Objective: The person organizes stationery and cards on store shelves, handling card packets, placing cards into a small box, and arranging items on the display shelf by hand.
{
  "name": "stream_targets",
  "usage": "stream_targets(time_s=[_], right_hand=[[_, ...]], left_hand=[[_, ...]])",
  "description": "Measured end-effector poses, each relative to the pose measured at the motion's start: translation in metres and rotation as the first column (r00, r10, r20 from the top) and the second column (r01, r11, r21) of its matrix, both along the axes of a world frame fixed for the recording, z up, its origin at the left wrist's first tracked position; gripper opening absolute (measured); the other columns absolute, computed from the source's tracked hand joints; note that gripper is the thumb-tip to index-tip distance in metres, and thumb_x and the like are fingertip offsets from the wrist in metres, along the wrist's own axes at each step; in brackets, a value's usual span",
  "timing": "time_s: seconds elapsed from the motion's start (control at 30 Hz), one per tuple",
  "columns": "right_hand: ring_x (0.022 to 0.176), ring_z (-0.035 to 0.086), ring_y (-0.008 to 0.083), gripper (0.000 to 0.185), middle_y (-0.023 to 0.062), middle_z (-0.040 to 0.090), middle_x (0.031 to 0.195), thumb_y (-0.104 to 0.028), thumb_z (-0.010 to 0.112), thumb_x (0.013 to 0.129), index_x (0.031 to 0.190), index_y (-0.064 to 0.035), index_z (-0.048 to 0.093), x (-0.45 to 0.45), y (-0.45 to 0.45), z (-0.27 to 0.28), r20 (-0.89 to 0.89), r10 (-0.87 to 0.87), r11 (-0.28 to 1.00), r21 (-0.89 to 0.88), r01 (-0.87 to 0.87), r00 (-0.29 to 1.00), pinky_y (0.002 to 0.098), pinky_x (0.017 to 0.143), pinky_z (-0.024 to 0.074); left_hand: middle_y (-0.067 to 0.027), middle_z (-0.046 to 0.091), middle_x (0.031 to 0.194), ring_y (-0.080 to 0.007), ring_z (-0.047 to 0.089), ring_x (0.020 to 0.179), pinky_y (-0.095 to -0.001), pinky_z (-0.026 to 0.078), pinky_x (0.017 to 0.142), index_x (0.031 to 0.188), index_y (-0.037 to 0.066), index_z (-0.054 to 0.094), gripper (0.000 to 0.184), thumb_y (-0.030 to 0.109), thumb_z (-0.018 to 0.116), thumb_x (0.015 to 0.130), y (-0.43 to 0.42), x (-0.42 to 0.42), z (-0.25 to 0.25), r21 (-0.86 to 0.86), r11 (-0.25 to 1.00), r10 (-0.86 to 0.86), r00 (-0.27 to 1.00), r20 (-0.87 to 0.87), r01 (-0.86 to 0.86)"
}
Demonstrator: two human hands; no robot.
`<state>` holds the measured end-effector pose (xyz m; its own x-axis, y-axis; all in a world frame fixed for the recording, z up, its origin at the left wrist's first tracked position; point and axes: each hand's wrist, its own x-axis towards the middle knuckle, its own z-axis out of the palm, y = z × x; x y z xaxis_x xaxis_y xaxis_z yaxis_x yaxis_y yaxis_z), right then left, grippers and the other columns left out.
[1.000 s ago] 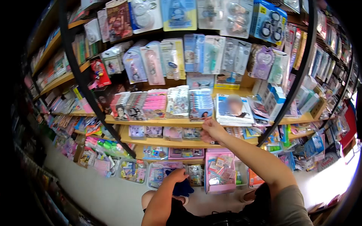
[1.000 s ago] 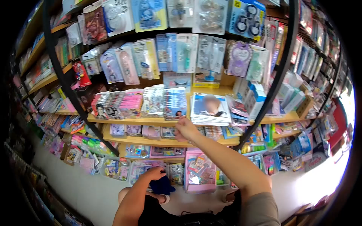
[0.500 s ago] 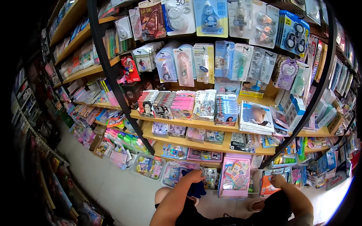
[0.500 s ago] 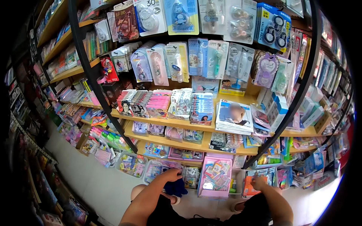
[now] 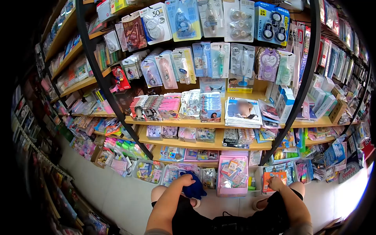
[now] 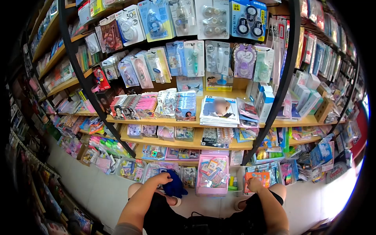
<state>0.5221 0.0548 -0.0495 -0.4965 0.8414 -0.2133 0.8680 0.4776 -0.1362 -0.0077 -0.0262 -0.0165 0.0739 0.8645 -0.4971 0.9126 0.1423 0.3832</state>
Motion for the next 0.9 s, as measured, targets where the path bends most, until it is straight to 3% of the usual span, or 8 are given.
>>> stream_targets(time_s=[0.1,0.2,0.43,0.53,0.63,0.77,0.8,0.9], right_hand=[[0.078,0.059,0.0396,0.022,0.0223,0.061,0.081,-0.018,0.049,0.079,0.071,-0.0005,0.059,0.011,0.004,-0.016,-0.093,-0.052,0.999,-0.017,0.050,0.994,0.0464,0.068,0.0467],[0.075,0.059,0.0373,0.013,0.0204,0.061,0.079,-0.010,0.050,0.074,0.067,-0.0029,0.057,-0.013,-0.029,0.050,-0.265,-0.263,0.964,-0.113,0.241,0.928,0.0446,0.066,0.0468],[0.067,0.061,0.0275,0.013,0.0145,0.063,0.073,-0.007,0.053,0.068,0.076,-0.0046,0.063,-0.001,-0.056,0.055,-0.363,-0.198,0.980,-0.100,0.173,0.911,0.0361,0.063,0.0486],[0.075,0.061,0.0311,0.016,0.0158,0.063,0.078,-0.014,0.053,0.072,0.080,-0.0064,0.064,-0.008,-0.074,0.081,-0.227,-0.180,0.967,-0.221,0.130,0.957,0.0392,0.068,0.0483],[0.076,0.061,0.0314,0.019,0.0157,0.063,0.078,-0.018,0.053,0.073,0.084,-0.0078,0.064,-0.002,-0.074,0.068,-0.135,-0.110,0.977,-0.199,0.081,0.985,0.0398,0.069,0.0483],[0.077,0.061,0.0324,0.019,0.0161,0.063,0.078,-0.022,0.054,0.074,0.084,-0.0080,0.063,-0.020,-0.067,0.068,-0.121,-0.129,0.976,-0.192,0.105,0.984,0.0408,0.070,0.0480],[0.077,0.061,0.0328,0.019,0.0163,0.063,0.078,-0.022,0.054,0.075,0.084,-0.0077,0.062,-0.024,-0.061,0.060,-0.144,-0.120,0.974,-0.208,0.088,0.982,0.0408,0.069,0.0480],[0.077,0.061,0.0321,0.021,0.0164,0.063,0.080,-0.024,0.055,0.075,0.086,-0.0068,0.061,-0.042,-0.034,0.033,-0.210,-0.088,0.958,-0.287,0.025,0.974,0.0403,0.069,0.0478]], left_hand=[[-0.0183,0.060,0.102,-0.0314,0.057,0.096,-0.0386,0.044,0.082,0.101,0.003,0.061,0.042,0.038,0.058,0.080,-0.006,-0.008,-0.012,0.021,0.998,0.052,0.999,-0.013,-0.052],[-0.0167,0.060,0.105,-0.0306,0.056,0.099,-0.0378,0.044,0.084,0.103,0.003,0.061,0.043,0.039,0.059,0.079,-0.005,-0.014,-0.018,-0.057,0.994,0.091,0.996,-0.017,-0.091],[-0.0183,0.063,0.093,-0.0305,0.060,0.086,-0.0384,0.047,0.075,0.094,0.003,0.064,0.037,0.036,0.060,0.079,-0.010,-0.017,-0.007,0.041,0.996,0.072,0.994,0.079,-0.075],[-0.0178,0.063,0.089,-0.0303,0.061,0.084,-0.0389,0.047,0.073,0.091,0.002,0.063,0.035,0.035,0.061,0.079,-0.018,-0.007,0.013,0.052,0.992,0.110,0.987,0.113,-0.116],[-0.0178,0.063,0.090,-0.0313,0.060,0.084,-0.0393,0.047,0.074,0.090,0.002,0.063,0.035,0.034,0.060,0.079,-0.019,-0.008,0.004,0.107,0.992,0.058,0.998,0.032,-0.061],[-0.0185,0.060,0.101,-0.0323,0.057,0.096,-0.0399,0.045,0.081,0.097,0.002,0.063,0.038,0.036,0.057,0.080,-0.023,0.002,0.000,-0.024,0.999,0.044,0.994,-0.100,-0.047],[-0.0194,0.059,0.104,-0.0326,0.055,0.100,-0.0402,0.044,0.084,0.098,0.001,0.062,0.040,0.037,0.057,0.081,-0.029,0.014,0.020,-0.043,0.997,0.051,0.989,-0.141,-0.058],[-0.0207,0.060,0.102,-0.0341,0.056,0.097,-0.0404,0.045,0.083,0.096,0.000,0.063,0.039,0.035,0.057,0.080,-0.023,0.009,-0.034,-0.068,0.996,0.041,0.983,-0.180,-0.054]])
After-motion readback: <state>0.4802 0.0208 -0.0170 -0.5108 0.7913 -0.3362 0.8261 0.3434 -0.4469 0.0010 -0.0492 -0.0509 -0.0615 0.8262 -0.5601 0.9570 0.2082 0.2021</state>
